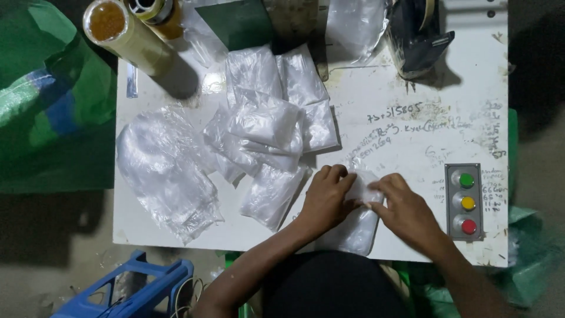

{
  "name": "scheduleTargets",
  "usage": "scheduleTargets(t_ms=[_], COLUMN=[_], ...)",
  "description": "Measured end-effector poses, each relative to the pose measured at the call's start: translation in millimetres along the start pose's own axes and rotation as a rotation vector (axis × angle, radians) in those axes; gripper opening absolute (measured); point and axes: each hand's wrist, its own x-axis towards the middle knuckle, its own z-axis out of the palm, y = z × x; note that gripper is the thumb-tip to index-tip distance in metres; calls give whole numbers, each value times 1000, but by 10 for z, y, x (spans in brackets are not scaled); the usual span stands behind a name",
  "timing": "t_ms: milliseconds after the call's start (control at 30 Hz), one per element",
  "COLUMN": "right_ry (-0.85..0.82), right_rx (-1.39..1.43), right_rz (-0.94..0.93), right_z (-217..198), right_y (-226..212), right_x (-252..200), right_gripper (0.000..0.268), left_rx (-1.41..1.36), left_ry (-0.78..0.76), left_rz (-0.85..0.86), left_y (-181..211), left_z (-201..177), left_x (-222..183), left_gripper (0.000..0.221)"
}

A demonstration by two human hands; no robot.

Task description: The person is sorting, smoothing, and stacking small plastic bags on a workstation.

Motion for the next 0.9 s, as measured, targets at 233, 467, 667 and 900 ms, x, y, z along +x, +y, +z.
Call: scheduleTargets(t_ms=[233,467,667,900], right_ry=[-292,-194,-379,-348], right_rx=[-43,-124,155,300], right_rz=[161,-99,27,101], right_z=[110,226,118,-648], right_y=[107,171,106,-506], right_x=[-49,-64,-26,341], right_gripper=[40,28,30,22], left_rx=[-13,15,-424,-830], left_ry=[-264,-198,-649,-446], left_rz=[12,199,-579,-720], left_y=[32,-49,78,81], left_z=[-295,-97,-584,-748], left_x=[-102,-229,72,-45], left_gripper=[40,22,28,14])
